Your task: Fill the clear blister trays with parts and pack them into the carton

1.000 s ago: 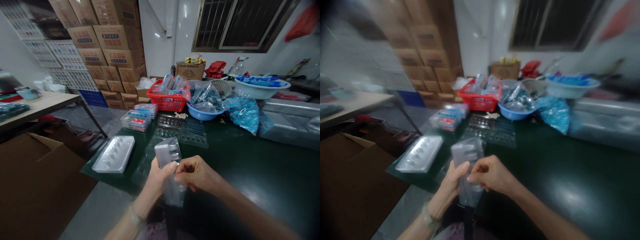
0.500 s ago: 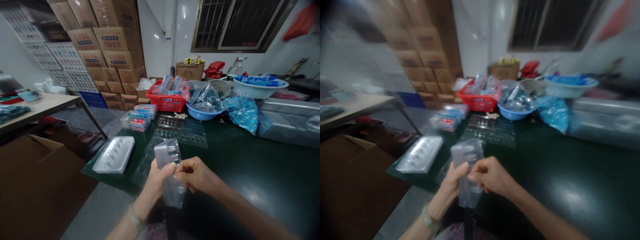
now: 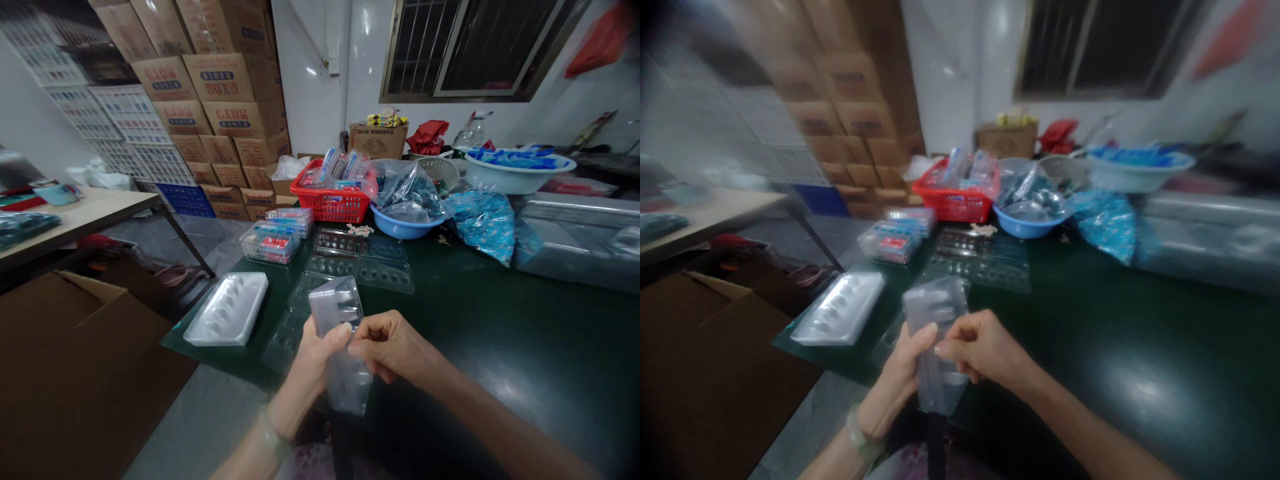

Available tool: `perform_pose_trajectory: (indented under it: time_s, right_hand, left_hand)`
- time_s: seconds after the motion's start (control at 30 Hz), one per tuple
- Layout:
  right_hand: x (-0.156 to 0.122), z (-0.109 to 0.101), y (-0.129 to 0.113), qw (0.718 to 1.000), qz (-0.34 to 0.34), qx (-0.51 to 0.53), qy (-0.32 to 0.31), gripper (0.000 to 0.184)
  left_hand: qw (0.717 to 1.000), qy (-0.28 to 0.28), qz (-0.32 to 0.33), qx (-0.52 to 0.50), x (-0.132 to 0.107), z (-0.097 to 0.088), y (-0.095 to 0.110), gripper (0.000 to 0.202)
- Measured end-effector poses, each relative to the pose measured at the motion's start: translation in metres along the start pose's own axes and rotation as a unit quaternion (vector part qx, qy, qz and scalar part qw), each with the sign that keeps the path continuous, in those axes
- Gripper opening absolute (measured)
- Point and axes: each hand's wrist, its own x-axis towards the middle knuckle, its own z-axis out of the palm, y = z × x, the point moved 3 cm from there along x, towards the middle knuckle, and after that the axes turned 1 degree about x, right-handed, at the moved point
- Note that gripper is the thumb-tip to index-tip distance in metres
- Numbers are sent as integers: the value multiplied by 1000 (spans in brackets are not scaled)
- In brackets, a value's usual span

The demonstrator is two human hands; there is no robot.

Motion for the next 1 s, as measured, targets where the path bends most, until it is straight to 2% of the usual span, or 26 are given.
perform_pose_trajectory:
  time_s: [0.33, 0.5, 0.6, 0.67, 0.73, 0.8, 0.87, 1.0]
  right_hand:
    - [-1, 1, 0, 1000, 3, -6, 0, 25]
    - [-4, 4, -6, 999, -11, -30, 2, 22]
    - [-10, 11, -14, 992, -59, -99, 52, 21]
    - [-15, 16, -20, 973, -119, -166, 104, 23]
    - [-20, 19, -24, 959, -154, -199, 130, 23]
    - [-27, 13, -28, 959, -151, -197, 137, 19]
    - [-37, -3, -35, 952, -141, -208, 173, 17]
    - [-64, -45, -45, 894, -136, -328, 272, 17]
  left_hand:
    - [1000, 1, -17, 2, -2, 1, -1, 31]
    - [1000, 12, 10, 25, -1, 1, -3, 31]
    - [995, 36, 44, 81, 1, 0, -2, 35]
    - [987, 63, 75, 130, 2, -1, 2, 38]
    - [983, 66, 86, 145, 2, 0, 6, 40]
    - [992, 35, 62, 105, 3, 2, 8, 41]
    - [999, 21, 25, 38, 2, 0, 11, 42]
    - [996, 89, -7, -21, -1, -17, 25, 40]
